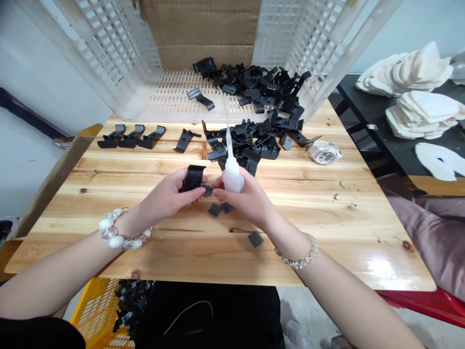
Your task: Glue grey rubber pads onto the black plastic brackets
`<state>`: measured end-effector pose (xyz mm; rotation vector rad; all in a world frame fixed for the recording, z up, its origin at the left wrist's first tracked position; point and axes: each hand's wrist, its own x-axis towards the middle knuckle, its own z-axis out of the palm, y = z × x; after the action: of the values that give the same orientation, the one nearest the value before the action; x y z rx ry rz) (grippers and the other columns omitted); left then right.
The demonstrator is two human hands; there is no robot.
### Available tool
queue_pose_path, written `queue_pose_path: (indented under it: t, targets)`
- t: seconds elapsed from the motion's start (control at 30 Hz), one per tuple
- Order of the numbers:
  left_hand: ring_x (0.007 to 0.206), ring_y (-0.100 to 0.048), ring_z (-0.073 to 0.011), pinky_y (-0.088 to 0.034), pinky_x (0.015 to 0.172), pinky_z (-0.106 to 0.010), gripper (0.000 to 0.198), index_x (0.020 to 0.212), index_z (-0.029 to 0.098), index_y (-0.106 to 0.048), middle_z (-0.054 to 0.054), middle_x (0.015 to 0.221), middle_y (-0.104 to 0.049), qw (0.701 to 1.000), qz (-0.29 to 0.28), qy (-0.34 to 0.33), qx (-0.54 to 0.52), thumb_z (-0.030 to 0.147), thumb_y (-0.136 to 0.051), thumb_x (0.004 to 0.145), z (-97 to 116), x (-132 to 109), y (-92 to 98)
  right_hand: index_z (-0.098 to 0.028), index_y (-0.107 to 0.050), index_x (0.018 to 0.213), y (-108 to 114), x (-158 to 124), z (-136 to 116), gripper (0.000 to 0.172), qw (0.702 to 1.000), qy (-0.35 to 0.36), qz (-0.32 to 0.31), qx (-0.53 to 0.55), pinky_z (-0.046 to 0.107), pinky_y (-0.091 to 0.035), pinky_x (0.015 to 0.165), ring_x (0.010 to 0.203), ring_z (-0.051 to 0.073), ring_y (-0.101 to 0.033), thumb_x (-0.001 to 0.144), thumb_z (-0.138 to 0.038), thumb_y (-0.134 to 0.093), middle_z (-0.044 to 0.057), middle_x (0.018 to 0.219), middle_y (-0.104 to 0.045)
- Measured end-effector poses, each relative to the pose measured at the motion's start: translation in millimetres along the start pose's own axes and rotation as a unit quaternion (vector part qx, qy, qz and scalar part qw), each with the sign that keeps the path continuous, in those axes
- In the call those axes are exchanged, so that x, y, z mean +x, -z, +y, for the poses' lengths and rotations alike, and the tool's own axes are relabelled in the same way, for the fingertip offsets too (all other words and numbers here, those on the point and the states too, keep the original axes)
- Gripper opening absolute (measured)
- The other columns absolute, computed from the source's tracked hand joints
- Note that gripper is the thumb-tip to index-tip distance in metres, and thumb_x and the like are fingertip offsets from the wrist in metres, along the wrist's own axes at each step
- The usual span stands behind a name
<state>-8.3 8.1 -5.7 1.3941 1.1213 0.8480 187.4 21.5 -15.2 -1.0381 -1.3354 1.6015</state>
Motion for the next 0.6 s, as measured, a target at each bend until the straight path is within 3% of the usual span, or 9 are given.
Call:
queue_pose_path:
  t: [0.1, 0.27, 0.43, 0.6]
  targets:
    - [0.065, -0.061, -0.0134, -0.045, 0.057, -0.025, 0.02, 0.096, 0.017, -0.061, -0.002, 0.08, -0.069, 1.0, -0.013, 0.021, -0.007, 0.03, -0.068, 0.083, 1.8, -1.4, -2.1, -0.019, -0.057, 0.081, -0.6, -1.4, -2.1, 0.027, 0.999, 0.007, 0.011, -0.037, 0.03, -0.043, 0.065, 0.069, 0.013, -0.054, 0.069, -0.026, -0.079, -0.002, 0.076, -0.059]
    - [0.063, -0.059, -0.0134, -0.044, 0.054, -0.025, 0.022, 0.094, 0.015, -0.062, -0.003, 0.077, -0.067, 0.997, -0.032, 0.059, -0.043, 0.033, -0.067, 0.082, 2.5, -0.3, -3.4, -0.019, -0.055, 0.081, 0.3, -2.5, -5.8, 0.027, 1.0, 0.024, 0.006, 0.002, 0.031, -0.045, 0.067, 0.07, 0.014, -0.057, 0.069, -0.022, -0.079, -0.001, 0.076, -0.062]
    - [0.084, -0.061, -0.0173, -0.047, 0.079, -0.031, 0.009, 0.09, 0.018, -0.062, -0.002, 0.089, -0.066, 0.994, 0.009, -0.051, 0.093, 0.02, -0.061, 0.081, 3.9, -4.5, -2.8, -0.019, -0.055, 0.081, -0.4, -2.8, -4.3, 0.026, 0.997, 0.001, -0.023, 0.071, 0.03, -0.047, 0.065, 0.069, 0.013, -0.06, 0.068, -0.014, -0.077, 0.0, 0.081, -0.064]
    - [0.091, -0.061, -0.0183, -0.046, 0.087, -0.034, 0.013, 0.086, 0.019, -0.06, -0.004, 0.093, -0.066, 0.976, 0.025, -0.16, 0.145, 0.009, -0.054, 0.079, 3.6, -6.0, -0.1, -0.019, -0.056, 0.082, -1.6, -3.4, -3.6, 0.024, 0.997, 0.007, -0.028, 0.071, 0.03, -0.048, 0.068, 0.069, 0.012, -0.059, 0.068, -0.014, -0.076, 0.0, 0.085, -0.066]
